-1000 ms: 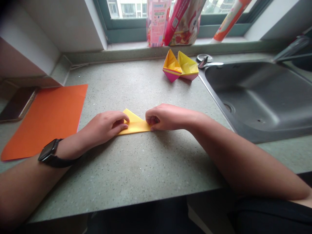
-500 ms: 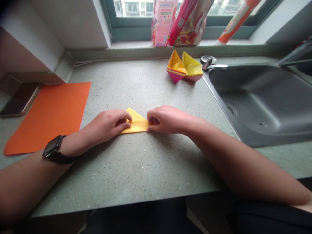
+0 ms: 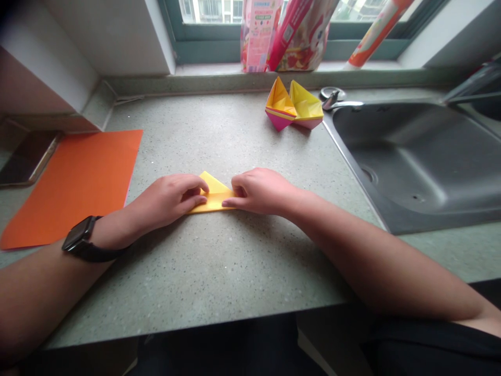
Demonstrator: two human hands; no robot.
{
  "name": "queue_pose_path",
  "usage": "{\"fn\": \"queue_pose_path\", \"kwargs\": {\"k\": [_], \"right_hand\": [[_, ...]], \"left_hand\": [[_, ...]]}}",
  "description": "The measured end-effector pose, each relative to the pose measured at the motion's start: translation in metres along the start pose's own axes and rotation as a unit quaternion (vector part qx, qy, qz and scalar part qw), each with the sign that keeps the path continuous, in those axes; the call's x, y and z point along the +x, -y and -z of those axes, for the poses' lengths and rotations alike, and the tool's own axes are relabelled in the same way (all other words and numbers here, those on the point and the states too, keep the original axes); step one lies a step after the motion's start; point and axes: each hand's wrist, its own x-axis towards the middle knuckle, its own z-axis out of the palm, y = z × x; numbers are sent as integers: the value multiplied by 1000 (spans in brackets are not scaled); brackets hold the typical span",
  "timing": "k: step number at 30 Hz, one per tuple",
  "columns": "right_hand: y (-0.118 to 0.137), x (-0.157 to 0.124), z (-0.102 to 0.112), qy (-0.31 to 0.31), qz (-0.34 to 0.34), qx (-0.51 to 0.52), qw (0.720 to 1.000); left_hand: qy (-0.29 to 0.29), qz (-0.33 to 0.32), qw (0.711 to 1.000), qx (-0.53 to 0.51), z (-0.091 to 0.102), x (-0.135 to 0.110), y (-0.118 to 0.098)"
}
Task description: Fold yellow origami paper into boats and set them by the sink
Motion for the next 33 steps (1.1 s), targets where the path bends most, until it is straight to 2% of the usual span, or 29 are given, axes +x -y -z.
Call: {"fn": "queue_pose_path", "kwargs": {"k": [6, 11, 25, 33], "right_hand": [[-6, -1, 5, 20, 14, 40, 999], [-6, 0, 2, 14, 24, 26, 999], [23, 1, -6, -17, -64, -82, 994], [17, 2, 1, 1, -52, -34, 998]], "left_hand": [[1, 1, 1000, -10, 0, 0, 0], [8, 4, 1000, -14, 0, 0, 0], [15, 40, 998, -38, 2, 1, -1], [8, 33, 999, -41, 3, 1, -1]]}}
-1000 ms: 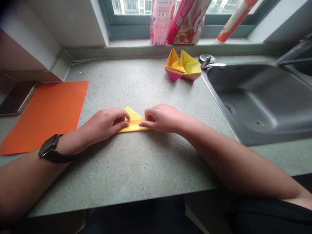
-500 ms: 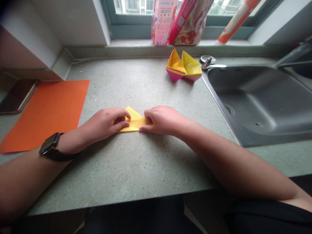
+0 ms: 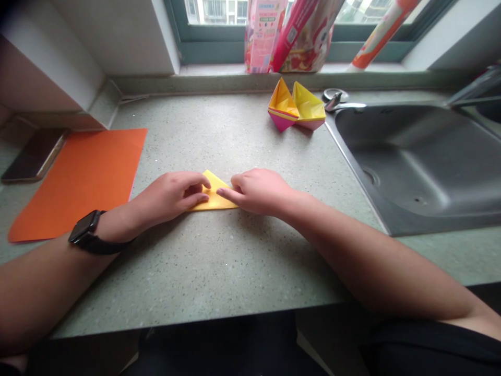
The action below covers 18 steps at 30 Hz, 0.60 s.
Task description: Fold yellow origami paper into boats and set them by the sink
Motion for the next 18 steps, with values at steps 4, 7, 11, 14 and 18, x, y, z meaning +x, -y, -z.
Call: {"fn": "queue_pose_path", "kwargs": {"k": [4, 7, 11, 14, 18], "right_hand": [[-2, 0, 4, 12, 0, 8, 1000], [-6, 1, 3, 12, 12, 8, 1000], [-13, 2, -4, -41, 43, 1, 998], [-13, 3, -10, -102, 98, 25, 990], [-8, 7, -18, -97, 166, 78, 978]], "left_hand": [[-1, -5, 1000, 2, 0, 0, 1], [-2, -8, 1000, 3, 0, 0, 1], [0, 0, 1000, 2, 0, 1, 1], [6, 3, 1000, -2, 1, 2, 0], [7, 0, 1000, -3, 3, 2, -1]]}}
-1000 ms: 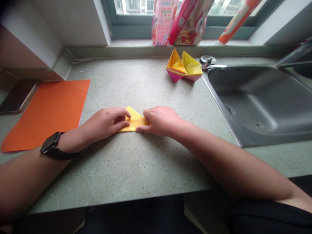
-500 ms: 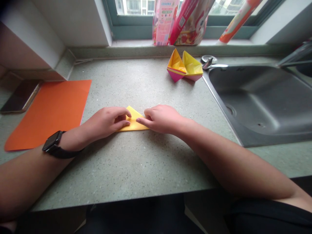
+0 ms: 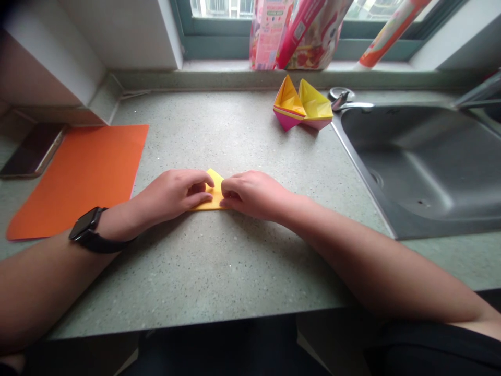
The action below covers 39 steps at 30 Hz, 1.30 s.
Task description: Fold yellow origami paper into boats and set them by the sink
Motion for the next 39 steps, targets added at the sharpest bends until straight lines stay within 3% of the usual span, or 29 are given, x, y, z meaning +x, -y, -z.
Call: {"fn": "queue_pose_path", "kwargs": {"k": [9, 18, 25, 33, 39], "right_hand": [[-6, -2, 11, 70, -6, 36, 997], [-4, 0, 15, 91, -20, 42, 995], [2, 5, 11, 86, -36, 1, 996], [13, 10, 9, 95, -57, -63, 992], [19, 17, 12, 125, -68, -113, 983]], "left_hand": [[41, 26, 998, -38, 1, -3, -12], [148, 114, 981, -57, 33, -3, -11], [162, 117, 978, -59, 34, 0, -10], [144, 99, 983, -64, 25, -2, 3], [129, 82, 986, -61, 27, -3, -1]]}}
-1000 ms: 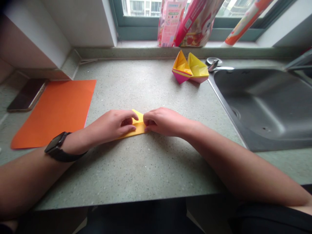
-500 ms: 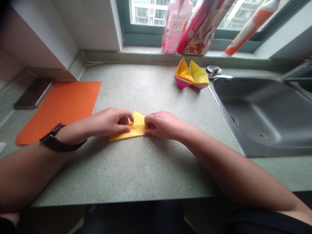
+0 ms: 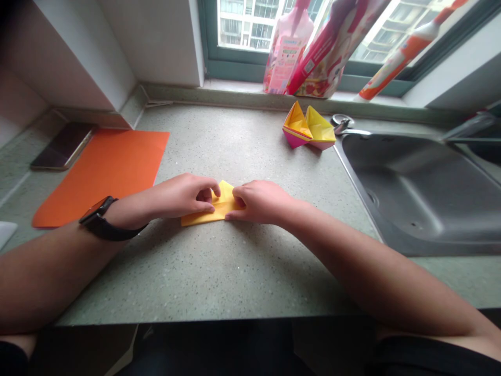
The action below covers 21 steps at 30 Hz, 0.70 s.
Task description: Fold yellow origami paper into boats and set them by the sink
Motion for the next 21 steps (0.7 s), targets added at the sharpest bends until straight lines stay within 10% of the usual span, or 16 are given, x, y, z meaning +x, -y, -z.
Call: {"fn": "queue_pose_path", "kwargs": {"k": [21], "right_hand": [[11, -1, 17, 39, -9, 7, 999]], "left_hand": [[26, 11, 998, 56, 16, -14, -9]]}}
